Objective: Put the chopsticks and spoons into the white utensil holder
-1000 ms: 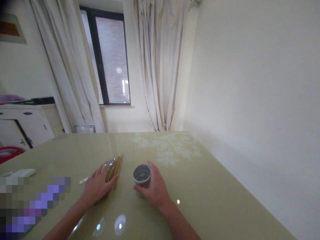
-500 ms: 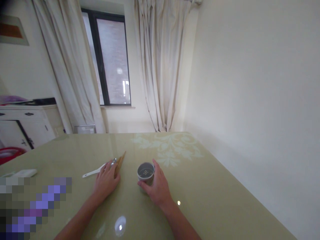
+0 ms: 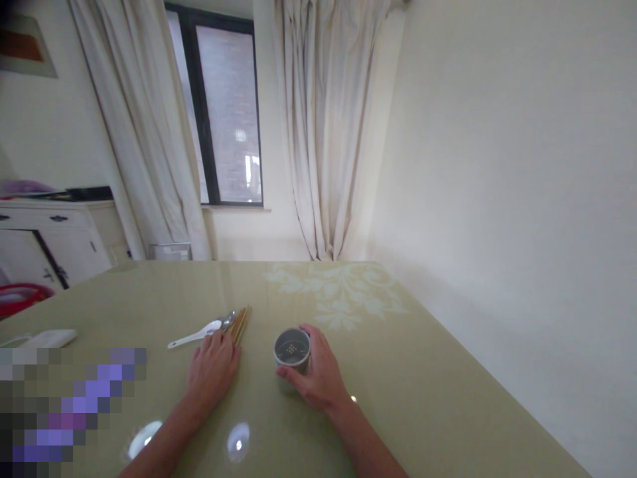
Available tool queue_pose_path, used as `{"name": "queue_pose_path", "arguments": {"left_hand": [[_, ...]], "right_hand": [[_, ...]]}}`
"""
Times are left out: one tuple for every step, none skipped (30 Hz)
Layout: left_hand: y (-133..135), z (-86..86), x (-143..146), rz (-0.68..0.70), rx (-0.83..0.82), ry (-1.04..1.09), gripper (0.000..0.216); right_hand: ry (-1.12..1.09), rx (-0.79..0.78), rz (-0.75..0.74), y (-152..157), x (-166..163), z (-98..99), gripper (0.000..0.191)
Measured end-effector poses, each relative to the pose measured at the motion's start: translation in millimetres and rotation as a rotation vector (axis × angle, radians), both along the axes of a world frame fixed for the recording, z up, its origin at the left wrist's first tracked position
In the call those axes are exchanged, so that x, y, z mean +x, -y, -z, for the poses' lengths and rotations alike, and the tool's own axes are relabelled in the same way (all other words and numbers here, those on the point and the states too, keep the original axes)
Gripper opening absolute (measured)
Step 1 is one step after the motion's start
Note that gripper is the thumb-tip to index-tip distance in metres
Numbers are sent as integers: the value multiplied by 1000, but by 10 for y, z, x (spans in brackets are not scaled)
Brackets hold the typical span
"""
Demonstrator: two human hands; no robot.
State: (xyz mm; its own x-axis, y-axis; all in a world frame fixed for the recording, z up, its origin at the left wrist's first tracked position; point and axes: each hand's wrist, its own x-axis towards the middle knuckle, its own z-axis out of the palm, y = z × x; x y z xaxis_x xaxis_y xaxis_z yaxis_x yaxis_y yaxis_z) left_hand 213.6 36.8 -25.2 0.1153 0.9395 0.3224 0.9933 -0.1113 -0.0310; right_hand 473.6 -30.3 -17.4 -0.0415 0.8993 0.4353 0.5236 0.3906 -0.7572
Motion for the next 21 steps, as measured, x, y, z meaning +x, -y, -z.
{"name": "queue_pose_path", "arguments": {"left_hand": [[8, -7, 5, 0, -6, -11, 39], [13, -17, 10, 10, -10, -19, 40], [15, -28, 13, 23, -9, -20, 40], [15, -41, 15, 34, -2, -9, 39], [14, -56, 17, 44, 12, 14, 39], [14, -75, 22, 60, 26, 50, 38], [18, -96, 32, 77, 32, 109, 38], [26, -118, 50, 91, 26, 195, 39], [44, -139, 78, 106, 11, 300, 40], [74, -156, 116, 118, -1, 415, 41], [118, -168, 166, 129, 1, 527, 42], [176, -174, 224, 149, 24, 623, 41], [248, -176, 289, 192, 67, 690, 40], [329, -175, 357, 269, 120, 723, 37], [416, -175, 425, 378, 178, 732, 34], [502, -179, 489, 507, 236, 723, 31], [582, -189, 546, 639, 295, 703, 28], [652, -207, 592, 750, 354, 681, 24], [706, -230, 625, 825, 409, 665, 21], [740, -256, 642, 867, 451, 657, 20], [753, -281, 643, 886, 478, 660, 20]], "right_hand": [[-6, 3, -13, 2, 3, -3, 92], [-17, 6, -27, 5, 4, -7, 93], [-30, 7, -41, 6, 3, -12, 93], [-43, 8, -50, 7, 0, -18, 93], [-53, 8, -55, 8, -4, -26, 91], [-62, 8, -55, 8, -7, -36, 90], [-70, 10, -48, 8, -8, -49, 89], [-78, 17, -33, 11, -7, -66, 87], [-84, 33, -9, 16, -3, -87, 85], [-85, 60, 19, 27, 3, -114, 83], [-82, 98, 51, 45, 9, -145, 80], [-73, 145, 82, 70, 11, -179, 76], [-62, 193, 104, 102, 8, -214, 72], [-54, 241, 111, 139, -4, -249, 68], [-55, 281, 102, 179, -26, -281, 62], [-73, 313, 79, 218, -59, -308, 55], [-118, 335, 51, 252, -100, -330, 47], [-192, 345, 24, 280, -147, -349, 39], [-286, 341, 3, 298, -193, -364, 34], [-391, 326, -11, 305, -233, -381, 31], [-497, 303, -18, 301, -262, -402, 31]]}}
